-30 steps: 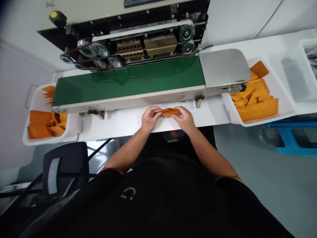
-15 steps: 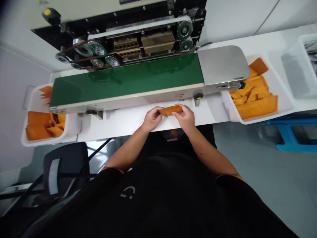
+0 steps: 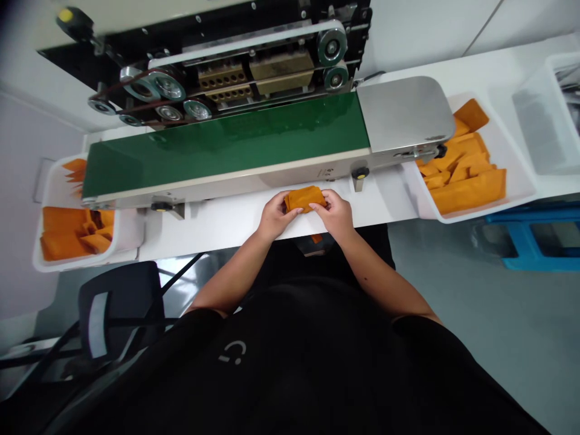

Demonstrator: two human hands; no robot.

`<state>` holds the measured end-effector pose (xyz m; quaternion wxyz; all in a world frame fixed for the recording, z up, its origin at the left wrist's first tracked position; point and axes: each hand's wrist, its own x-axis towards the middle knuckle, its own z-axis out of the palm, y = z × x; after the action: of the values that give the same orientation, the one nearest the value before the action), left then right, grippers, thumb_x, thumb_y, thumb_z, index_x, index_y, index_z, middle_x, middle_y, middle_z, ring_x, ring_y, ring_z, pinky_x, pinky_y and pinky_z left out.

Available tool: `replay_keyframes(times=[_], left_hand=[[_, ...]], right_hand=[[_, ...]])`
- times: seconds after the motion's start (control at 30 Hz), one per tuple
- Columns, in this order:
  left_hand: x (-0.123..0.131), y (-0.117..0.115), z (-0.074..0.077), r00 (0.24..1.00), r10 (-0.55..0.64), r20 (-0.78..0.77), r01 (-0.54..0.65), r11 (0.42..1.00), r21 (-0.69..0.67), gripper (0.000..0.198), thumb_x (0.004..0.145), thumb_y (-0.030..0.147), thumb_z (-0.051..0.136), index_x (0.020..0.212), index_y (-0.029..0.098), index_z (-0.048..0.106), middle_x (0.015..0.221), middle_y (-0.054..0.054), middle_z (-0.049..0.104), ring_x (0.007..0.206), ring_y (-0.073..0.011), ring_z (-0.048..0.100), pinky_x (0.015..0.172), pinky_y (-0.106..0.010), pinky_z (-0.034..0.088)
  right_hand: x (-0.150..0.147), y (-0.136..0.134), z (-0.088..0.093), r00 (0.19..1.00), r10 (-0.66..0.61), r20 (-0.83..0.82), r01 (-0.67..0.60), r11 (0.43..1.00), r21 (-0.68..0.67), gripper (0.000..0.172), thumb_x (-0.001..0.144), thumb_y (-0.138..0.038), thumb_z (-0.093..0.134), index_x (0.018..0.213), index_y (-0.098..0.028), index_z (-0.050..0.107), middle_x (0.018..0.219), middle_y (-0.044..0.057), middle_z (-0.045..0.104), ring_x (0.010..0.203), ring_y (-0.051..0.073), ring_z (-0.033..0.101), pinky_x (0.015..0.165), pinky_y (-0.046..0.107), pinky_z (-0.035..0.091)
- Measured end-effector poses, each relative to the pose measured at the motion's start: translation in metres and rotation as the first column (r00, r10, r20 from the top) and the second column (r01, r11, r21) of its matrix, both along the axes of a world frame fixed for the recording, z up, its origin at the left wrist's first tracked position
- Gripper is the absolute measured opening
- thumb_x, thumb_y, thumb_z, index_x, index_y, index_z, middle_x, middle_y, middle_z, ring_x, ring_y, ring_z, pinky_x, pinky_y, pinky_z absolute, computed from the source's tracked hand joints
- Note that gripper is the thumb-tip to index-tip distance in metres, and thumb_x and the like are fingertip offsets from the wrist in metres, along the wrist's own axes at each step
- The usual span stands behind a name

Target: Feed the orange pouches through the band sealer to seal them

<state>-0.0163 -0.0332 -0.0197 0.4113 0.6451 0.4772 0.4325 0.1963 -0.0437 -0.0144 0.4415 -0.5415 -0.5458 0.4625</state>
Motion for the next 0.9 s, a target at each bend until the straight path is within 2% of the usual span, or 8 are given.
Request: replay_keyframes(times=[0.1,0.2,0.37,0.5,0.6,0.7,0.8,0.9], left_hand=[[-0.002,0.001,-0.007,1.0,0.03,-0.008,-0.03,1.0,0.004,0.055,0.087,0.054,0.081,0.127,0.019,0.068,0.119,-0.012,0.074,0.105,-0.0262,0.073,0.094,-0.039,0.059],[-0.002,0.001,-0.012,0.999,0.051,0.003,-0.051,0.999,-0.003,0.051,0.089,0.052,0.08,0.128,0.02,0.068,0.118,-0.012,0.074,0.104,-0.0257,0.072,0.094,-0.039,0.059],[-0.003,-0.001,-0.01,0.999,0.053,-0.01,-0.053,0.999,-0.004,0.049,0.089,0.047,0.079,0.129,0.021,0.067,0.119,-0.011,0.073,0.105,-0.0259,0.072,0.093,-0.039,0.059],[-0.002,-0.001,-0.006,0.998,0.053,-0.036,-0.053,0.999,0.001,0.046,0.089,0.046,0.079,0.126,0.021,0.068,0.115,-0.011,0.074,0.102,-0.0253,0.072,0.09,-0.038,0.059],[-0.002,-0.001,-0.005,0.998,0.057,-0.03,-0.057,0.998,0.01,0.046,0.089,0.047,0.078,0.126,0.021,0.068,0.113,-0.01,0.074,0.099,-0.0247,0.072,0.088,-0.037,0.059],[-0.002,-0.001,-0.007,0.998,0.062,-0.031,-0.062,0.998,0.009,0.046,0.089,0.046,0.079,0.126,0.021,0.068,0.113,-0.01,0.074,0.099,-0.0249,0.072,0.087,-0.037,0.059],[-0.002,-0.001,-0.008,0.997,0.068,-0.031,-0.068,0.998,-0.001,0.045,0.09,0.045,0.078,0.126,0.021,0.068,0.112,-0.01,0.074,0.099,-0.025,0.072,0.087,-0.037,0.059],[-0.002,-0.001,-0.008,0.998,0.057,-0.016,-0.057,0.998,0.012,0.044,0.089,0.044,0.078,0.126,0.022,0.068,0.114,-0.01,0.074,0.1,-0.0256,0.072,0.089,-0.038,0.06]], right_hand=[[-0.002,0.0,0.002,0.993,-0.048,-0.105,0.046,0.999,-0.019,0.036,0.088,-0.052,0.077,0.107,-0.026,0.062,0.103,0.002,0.075,0.086,0.019,0.069,0.089,0.041,0.061],[0.003,-0.007,0.017,0.984,-0.062,-0.169,0.058,0.998,-0.03,0.033,0.091,-0.053,0.072,0.109,-0.027,0.062,0.099,0.001,0.074,0.075,0.018,0.066,0.079,0.042,0.062],[0.032,-0.018,0.081,0.979,-0.059,-0.196,0.085,0.989,0.125,0.03,0.093,-0.044,0.075,0.116,-0.026,0.067,0.097,0.001,0.073,0.072,0.016,0.07,0.07,0.036,0.063],[0.066,0.017,0.138,0.971,-0.13,-0.198,0.157,0.979,0.127,0.034,0.09,-0.045,0.079,0.112,-0.022,0.066,0.073,-0.002,0.067,0.052,0.012,0.06,0.051,0.027,0.055],[0.09,0.065,0.163,0.959,-0.202,-0.2,0.217,0.974,0.06,0.028,0.093,-0.038,0.078,0.11,-0.02,0.065,0.064,-0.003,0.064,0.047,0.011,0.057,0.045,0.023,0.05],[0.108,0.111,0.17,0.952,-0.232,-0.199,0.235,0.972,-0.008,0.016,0.097,-0.027,0.072,0.108,-0.018,0.065,0.064,-0.002,0.064,0.048,0.009,0.058,0.05,0.022,0.052],[0.116,0.143,0.162,0.952,-0.214,-0.217,0.211,0.977,-0.038,0.007,0.097,-0.02,0.069,0.103,-0.016,0.066,0.065,0.0,0.064,0.05,0.009,0.059,0.053,0.023,0.055],[0.116,0.163,0.15,0.951,-0.126,-0.284,0.135,0.991,0.014,0.008,0.095,-0.021,0.073,0.097,-0.016,0.067,0.068,0.0,0.063,0.056,0.011,0.062,0.056,0.026,0.059]])
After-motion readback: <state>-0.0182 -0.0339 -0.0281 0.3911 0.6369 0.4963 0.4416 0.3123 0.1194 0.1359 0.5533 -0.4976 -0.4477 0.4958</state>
